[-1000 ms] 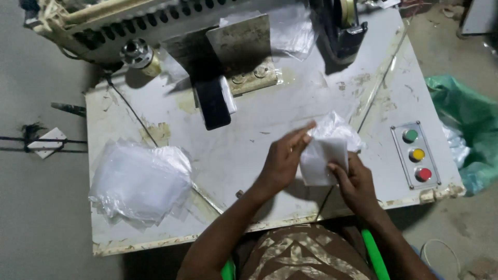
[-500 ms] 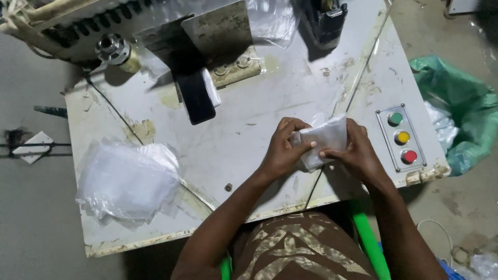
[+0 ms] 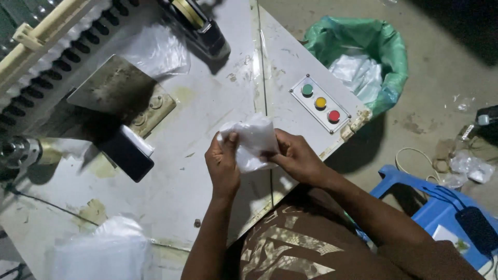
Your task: Folding and stacking clear plastic bags on a workbench in a factory setting.
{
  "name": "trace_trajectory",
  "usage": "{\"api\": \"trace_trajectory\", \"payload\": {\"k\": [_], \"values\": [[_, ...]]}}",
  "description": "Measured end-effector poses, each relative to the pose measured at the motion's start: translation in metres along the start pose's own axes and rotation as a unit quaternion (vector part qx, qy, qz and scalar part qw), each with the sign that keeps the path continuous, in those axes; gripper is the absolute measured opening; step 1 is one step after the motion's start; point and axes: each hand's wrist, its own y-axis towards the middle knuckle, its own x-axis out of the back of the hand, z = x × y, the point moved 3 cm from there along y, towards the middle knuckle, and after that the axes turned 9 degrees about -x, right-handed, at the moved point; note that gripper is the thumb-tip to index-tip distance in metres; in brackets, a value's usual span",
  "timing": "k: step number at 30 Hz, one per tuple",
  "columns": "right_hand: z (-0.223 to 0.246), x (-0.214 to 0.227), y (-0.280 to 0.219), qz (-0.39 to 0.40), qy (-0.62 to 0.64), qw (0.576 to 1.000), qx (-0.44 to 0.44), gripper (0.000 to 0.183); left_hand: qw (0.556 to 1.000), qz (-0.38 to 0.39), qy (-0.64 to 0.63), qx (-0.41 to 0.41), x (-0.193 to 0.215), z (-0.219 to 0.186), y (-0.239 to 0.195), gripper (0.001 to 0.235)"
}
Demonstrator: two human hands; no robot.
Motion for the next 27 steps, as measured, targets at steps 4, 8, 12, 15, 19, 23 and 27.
{"api": "trace_trajectory", "payload": {"k": [4,8,12,15,19,23,27], "values": [[0.023,0.053,0.001,-0.091,-0.03,0.994,0.049,0.026,0.994,0.071,-0.062,-0.048,-0.009,-0.038,0.003,0.044],[0.041,0.174,0.001,-0.368,-0.221,0.887,0.169,0.007,0.992,0.108,-0.025,-0.062,0.018,-0.051,0.001,0.075],[-0.133,0.329,0.055,-0.454,0.037,0.882,0.12,0.057,0.998,0.054,0.024,-0.019,0.03,-0.038,-0.01,0.059],[-0.252,0.381,0.071,-0.358,-0.316,0.857,-0.192,0.054,0.999,0.028,0.038,-0.013,0.054,-0.019,-0.024,0.044],[-0.233,0.353,0.093,-0.284,-0.191,0.924,-0.169,0.044,0.993,-0.089,0.05,0.06,0.113,0.004,-0.032,0.044],[-0.107,0.252,0.077,-0.224,-0.179,0.955,0.077,0.033,0.976,-0.188,0.036,0.103,0.155,0.0,-0.047,0.034],[-0.04,0.14,0.118,-0.148,-0.047,0.987,0.044,0.022,0.971,-0.221,0.031,0.08,0.172,-0.007,-0.046,0.036]]}}
